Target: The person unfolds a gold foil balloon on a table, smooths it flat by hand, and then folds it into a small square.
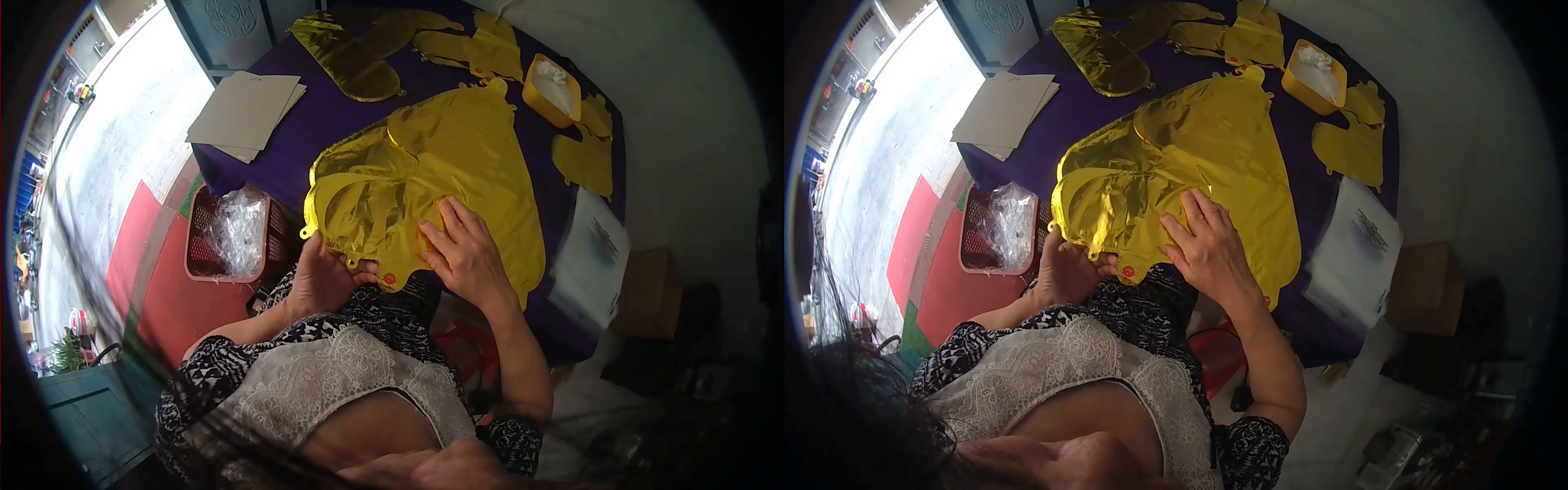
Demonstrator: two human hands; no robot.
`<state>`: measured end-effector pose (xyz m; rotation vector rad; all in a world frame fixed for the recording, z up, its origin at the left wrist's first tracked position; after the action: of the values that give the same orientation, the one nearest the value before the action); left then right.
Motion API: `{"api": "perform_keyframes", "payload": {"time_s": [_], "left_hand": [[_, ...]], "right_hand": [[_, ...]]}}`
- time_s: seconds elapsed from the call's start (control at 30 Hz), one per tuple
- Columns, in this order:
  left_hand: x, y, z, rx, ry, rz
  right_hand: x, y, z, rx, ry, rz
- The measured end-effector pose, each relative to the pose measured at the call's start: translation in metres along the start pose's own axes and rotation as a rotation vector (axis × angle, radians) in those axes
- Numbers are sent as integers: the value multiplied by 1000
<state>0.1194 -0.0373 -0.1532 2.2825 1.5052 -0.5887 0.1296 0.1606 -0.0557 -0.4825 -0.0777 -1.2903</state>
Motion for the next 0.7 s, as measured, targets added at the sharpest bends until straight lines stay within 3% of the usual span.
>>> {"api": "perform_keyframes", "payload": {"time_s": [0.07, 0.23, 0.33, 0.43, 0.63, 0.7], "left_hand": [[-4, -4, -9, 67, -189, -74], [-26, -5, -30, -61, -622, -242], [-29, -8, -30, 5, -887, -134], [-38, -14, -53, 5, -917, -461], [-31, -23, -78, 92, -950, -468], [-27, -23, -81, 46, -752, -524]], "right_hand": [[0, 0, 0, 1, 1, -1], [0, 0, 1, 0, 1, 4], [0, 2, 2, -7, 5, 4], [1, 0, 3, -8, -3, 5], [2, 0, 5, -17, -14, 15], [2, 0, 4, -15, -16, 12]]}}
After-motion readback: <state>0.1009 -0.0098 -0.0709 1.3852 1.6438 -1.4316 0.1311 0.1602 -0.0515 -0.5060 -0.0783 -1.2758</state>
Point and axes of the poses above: each hand's wrist, its own y-axis away from the middle knuckle, its own z-axis out of the back of the hand, x = y × z, the point moved 8 cm from there along -y, towards the middle knuckle, and after that the axes turned 14 degrees about -z, right-handed, at the moved point
